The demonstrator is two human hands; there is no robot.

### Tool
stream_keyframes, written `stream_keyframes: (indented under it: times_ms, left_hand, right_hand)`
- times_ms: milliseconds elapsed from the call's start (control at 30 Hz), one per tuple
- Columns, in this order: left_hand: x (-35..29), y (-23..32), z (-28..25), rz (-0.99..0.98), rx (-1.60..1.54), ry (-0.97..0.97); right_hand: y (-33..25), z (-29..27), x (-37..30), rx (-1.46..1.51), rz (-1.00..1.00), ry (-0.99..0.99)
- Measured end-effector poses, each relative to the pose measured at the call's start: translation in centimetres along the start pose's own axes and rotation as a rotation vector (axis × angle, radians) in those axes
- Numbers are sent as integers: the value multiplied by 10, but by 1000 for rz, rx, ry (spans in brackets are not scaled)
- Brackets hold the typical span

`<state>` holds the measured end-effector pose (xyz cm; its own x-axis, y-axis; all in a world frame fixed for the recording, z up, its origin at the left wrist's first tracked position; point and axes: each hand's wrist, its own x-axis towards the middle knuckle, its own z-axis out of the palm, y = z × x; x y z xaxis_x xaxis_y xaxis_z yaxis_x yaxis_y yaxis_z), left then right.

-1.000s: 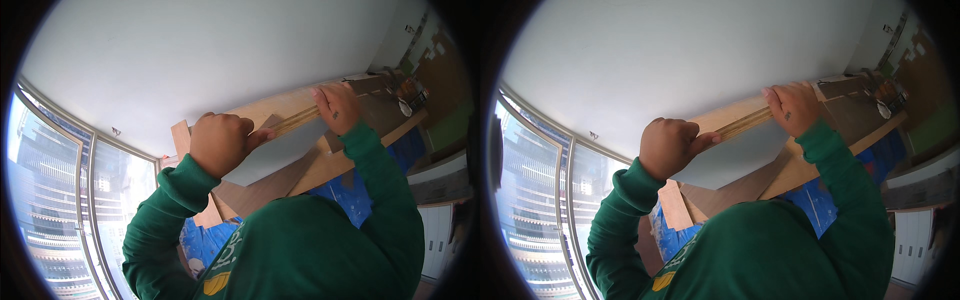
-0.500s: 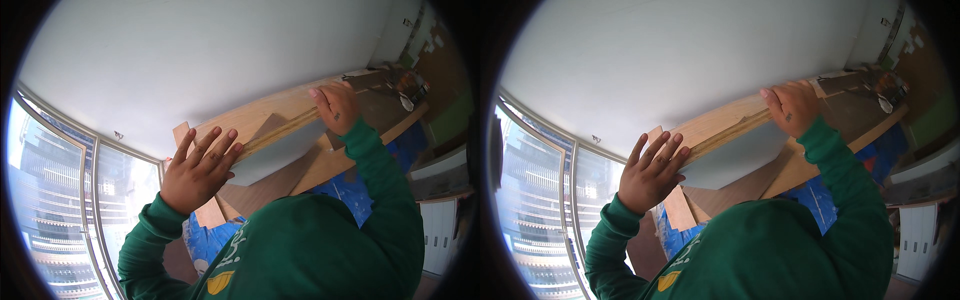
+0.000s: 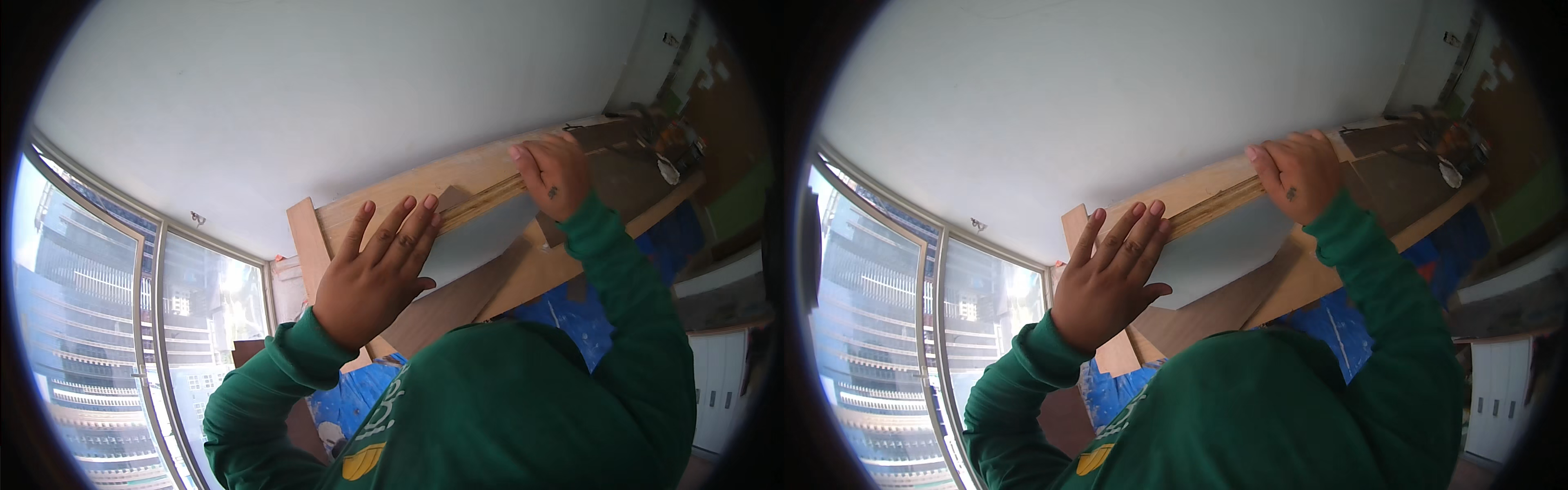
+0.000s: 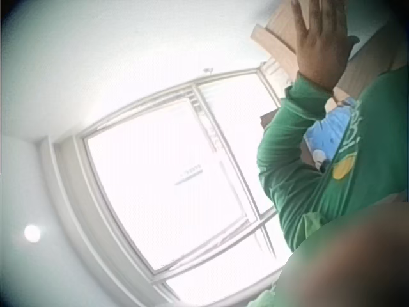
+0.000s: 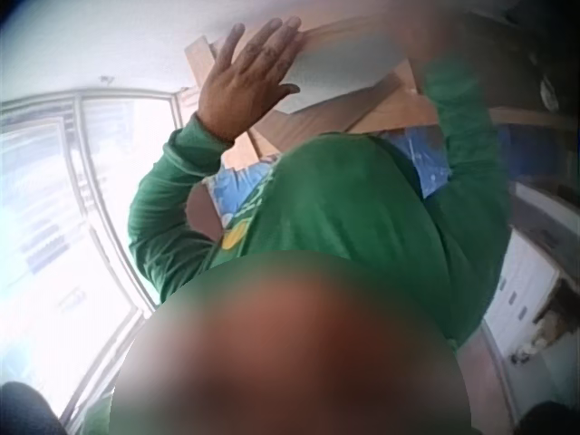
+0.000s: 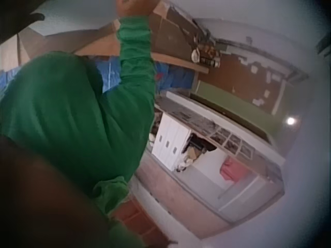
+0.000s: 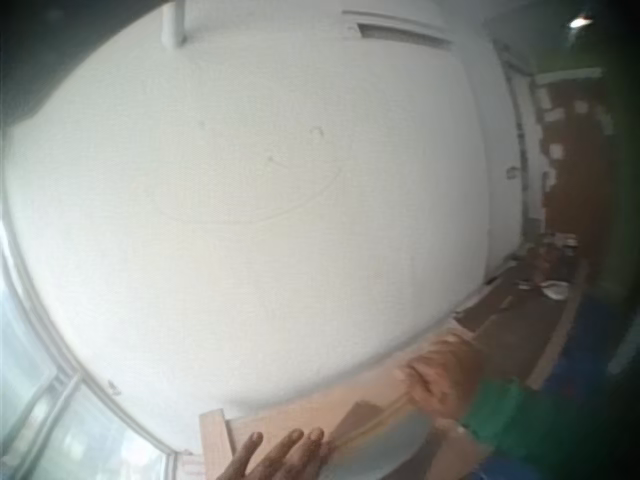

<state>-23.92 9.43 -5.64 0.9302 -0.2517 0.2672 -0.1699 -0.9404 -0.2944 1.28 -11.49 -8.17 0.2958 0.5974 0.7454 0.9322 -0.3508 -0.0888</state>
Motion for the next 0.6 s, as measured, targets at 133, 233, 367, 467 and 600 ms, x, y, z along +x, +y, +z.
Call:
stream_keyframes:
  times_ms: [133, 233, 367, 467, 600]
  left_hand:
    - [28, 24, 17, -63, 61, 34]
    - [62, 45, 30, -82, 74, 78]
    - [88, 50, 26, 6, -158, 79]
    - [69, 32, 9, -96, -156, 62]
    - [54, 28, 4, -130, -91, 1]
  right_hand:
    - [-1, 2, 1, 0, 11, 44]
    - [-1, 2, 4, -5, 35, -28]
    - [-1, 6, 5, 1, 48, 6]
    - [0, 3, 2, 54, 100, -12]
    - [4, -2, -2, -58, 52, 43]
